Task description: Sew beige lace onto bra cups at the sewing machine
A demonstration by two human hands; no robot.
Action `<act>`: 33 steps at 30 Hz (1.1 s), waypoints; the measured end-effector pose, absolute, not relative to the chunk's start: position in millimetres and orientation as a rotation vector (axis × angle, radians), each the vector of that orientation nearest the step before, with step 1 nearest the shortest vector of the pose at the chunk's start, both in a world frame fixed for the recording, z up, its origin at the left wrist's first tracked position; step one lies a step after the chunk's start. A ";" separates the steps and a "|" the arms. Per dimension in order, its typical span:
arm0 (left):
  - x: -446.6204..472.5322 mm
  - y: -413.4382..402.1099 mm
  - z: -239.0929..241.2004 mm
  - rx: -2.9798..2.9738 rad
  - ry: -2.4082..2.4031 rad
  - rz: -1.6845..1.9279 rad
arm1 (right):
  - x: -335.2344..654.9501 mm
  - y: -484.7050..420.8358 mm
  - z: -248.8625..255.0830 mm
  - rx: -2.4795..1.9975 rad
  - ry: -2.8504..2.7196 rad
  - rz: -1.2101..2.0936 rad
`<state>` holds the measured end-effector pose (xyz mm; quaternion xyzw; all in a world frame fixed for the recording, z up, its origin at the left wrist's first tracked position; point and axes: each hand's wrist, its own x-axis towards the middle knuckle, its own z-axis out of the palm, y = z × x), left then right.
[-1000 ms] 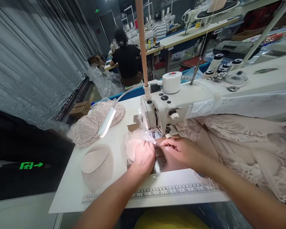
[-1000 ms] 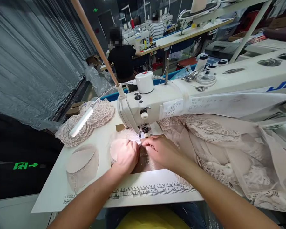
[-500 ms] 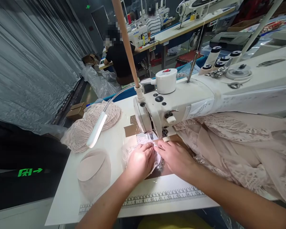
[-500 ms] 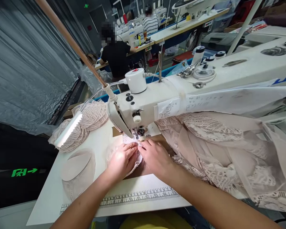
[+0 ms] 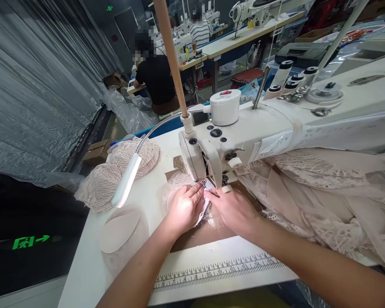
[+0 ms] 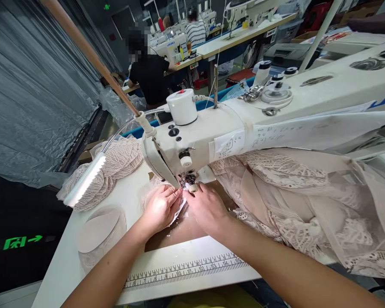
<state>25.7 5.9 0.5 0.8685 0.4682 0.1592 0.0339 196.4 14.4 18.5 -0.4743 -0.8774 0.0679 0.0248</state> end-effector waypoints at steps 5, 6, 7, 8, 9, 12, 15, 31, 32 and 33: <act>22.2 8.0 -1.4 2.633 1.440 0.502 | 197.9 12.7 17.2 -1.448 -2.724 0.195; 21.7 9.3 -1.9 2.618 1.442 0.513 | 198.5 12.7 16.4 -1.441 -2.728 0.194; 21.5 10.7 -2.3 2.602 1.445 0.529 | 199.4 12.9 15.2 -1.430 -2.730 0.190; 21.5 11.9 -2.6 2.586 1.446 0.543 | 200.4 13.1 13.7 -1.412 -2.730 0.185; 21.6 12.9 -2.8 2.569 1.453 0.556 | 201.5 13.4 11.8 -1.392 -2.728 0.177; 21.8 12.8 -2.3 2.519 1.525 0.546 | 205.0 14.3 5.9 -1.324 -2.708 0.167; 21.1 9.4 -1.0 2.481 1.635 0.493 | 207.6 14.6 1.7 -1.293 -2.682 0.175; 1.0 -29.0 28.1 2.202 1.144 0.314 | 220.2 20.1 -13.4 -0.965 -2.354 0.368; 2.5 -36.8 31.3 2.217 1.062 0.345 | 221.2 19.5 -12.3 -0.940 -2.338 0.367; 4.4 -43.7 33.5 2.218 1.044 0.404 | 221.9 18.8 -11.0 -0.921 -2.329 0.364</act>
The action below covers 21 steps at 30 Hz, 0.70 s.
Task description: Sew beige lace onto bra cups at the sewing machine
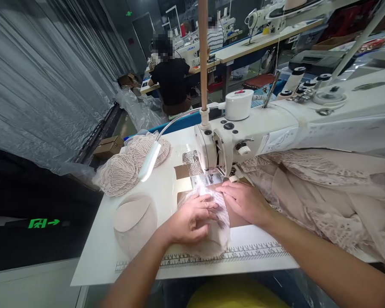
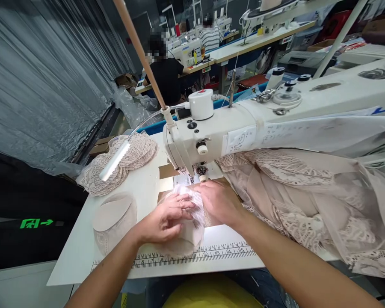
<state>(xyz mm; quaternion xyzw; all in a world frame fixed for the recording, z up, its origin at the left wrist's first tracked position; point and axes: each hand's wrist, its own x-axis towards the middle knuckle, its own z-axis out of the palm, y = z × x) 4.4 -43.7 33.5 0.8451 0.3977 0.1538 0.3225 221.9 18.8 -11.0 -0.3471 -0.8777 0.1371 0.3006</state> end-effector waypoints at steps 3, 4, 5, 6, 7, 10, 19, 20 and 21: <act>10.1 -54.6 33.7 2.155 1.260 0.623 | 222.9 16.8 -7.8 -0.885 -2.320 0.391; 11.8 -54.5 31.7 2.146 1.348 0.644 | 222.8 16.3 -7.1 -0.875 -2.326 0.410; 13.5 -52.7 29.1 2.165 1.413 0.623 | 222.5 15.9 -6.4 -0.866 -2.346 0.426; 15.3 -49.5 26.2 2.213 1.444 0.572 | 221.9 15.7 -5.9 -0.859 -2.384 0.429; 17.4 -45.6 23.4 2.282 1.443 0.509 | 221.3 15.5 -5.5 -0.865 -2.436 0.414; 24.7 -33.3 18.3 2.472 1.343 0.402 | 219.3 14.9 -4.5 -0.979 -2.608 0.280; 32.9 -24.7 21.1 2.515 1.583 0.156 | 216.0 12.7 -6.6 -1.176 -2.682 0.109; 32.6 -23.1 21.6 2.522 1.571 0.131 | 215.4 12.7 -6.8 -1.188 -2.675 0.116; 32.0 -21.0 22.0 2.530 1.551 0.110 | 214.8 12.9 -7.1 -1.202 -2.668 0.124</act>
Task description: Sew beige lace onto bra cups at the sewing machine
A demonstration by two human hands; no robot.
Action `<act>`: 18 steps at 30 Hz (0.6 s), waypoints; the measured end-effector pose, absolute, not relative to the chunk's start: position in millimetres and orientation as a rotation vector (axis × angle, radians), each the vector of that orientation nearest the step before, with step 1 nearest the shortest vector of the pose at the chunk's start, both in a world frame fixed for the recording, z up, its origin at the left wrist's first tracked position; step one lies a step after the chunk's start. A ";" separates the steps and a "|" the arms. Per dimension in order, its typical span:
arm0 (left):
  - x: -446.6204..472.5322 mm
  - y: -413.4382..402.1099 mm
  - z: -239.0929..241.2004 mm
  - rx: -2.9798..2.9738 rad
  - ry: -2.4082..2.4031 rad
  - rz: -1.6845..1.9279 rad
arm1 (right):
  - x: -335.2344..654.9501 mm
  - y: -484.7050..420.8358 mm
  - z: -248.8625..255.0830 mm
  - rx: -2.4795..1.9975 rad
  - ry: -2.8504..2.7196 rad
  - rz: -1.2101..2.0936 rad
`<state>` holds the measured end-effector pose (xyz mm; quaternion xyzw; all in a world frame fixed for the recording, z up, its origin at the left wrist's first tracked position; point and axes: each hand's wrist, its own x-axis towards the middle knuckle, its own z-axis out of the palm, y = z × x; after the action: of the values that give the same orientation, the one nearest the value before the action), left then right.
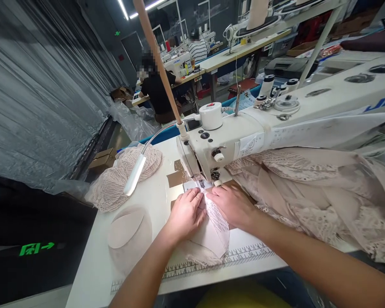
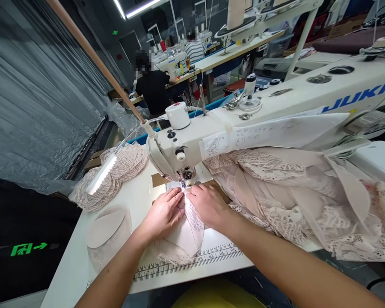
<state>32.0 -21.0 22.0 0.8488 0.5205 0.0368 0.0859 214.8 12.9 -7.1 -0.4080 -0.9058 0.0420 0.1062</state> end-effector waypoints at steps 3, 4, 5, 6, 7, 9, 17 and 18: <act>27.2 -12.3 22.1 2.549 1.477 0.078 | 212.4 13.9 -8.0 -1.235 -2.646 0.139; 24.7 -8.8 21.6 2.551 1.453 0.075 | 211.7 14.3 -8.4 -1.237 -2.640 0.142; 21.7 -5.1 20.9 2.552 1.430 0.070 | 211.1 14.7 -8.6 -1.233 -2.637 0.144; 18.6 -1.3 20.2 2.553 1.408 0.058 | 210.7 15.0 -8.7 -1.224 -2.634 0.145; 15.5 2.5 19.5 2.554 1.387 0.039 | 210.5 15.3 -8.6 -1.213 -2.632 0.145; 9.9 9.0 19.0 2.560 1.345 -0.008 | 211.2 15.7 -8.0 -1.189 -2.626 0.141; 16.4 -14.9 30.7 2.608 1.402 0.166 | 220.3 19.8 -9.6 -1.056 -2.489 0.276; 20.3 -21.1 30.7 2.606 1.422 0.216 | 220.5 20.0 -9.9 -1.043 -2.449 0.282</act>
<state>20.3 -21.1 30.7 0.8725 0.4761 0.0723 0.0825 220.5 20.0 -9.9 -0.3791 -0.8904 0.1024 0.2303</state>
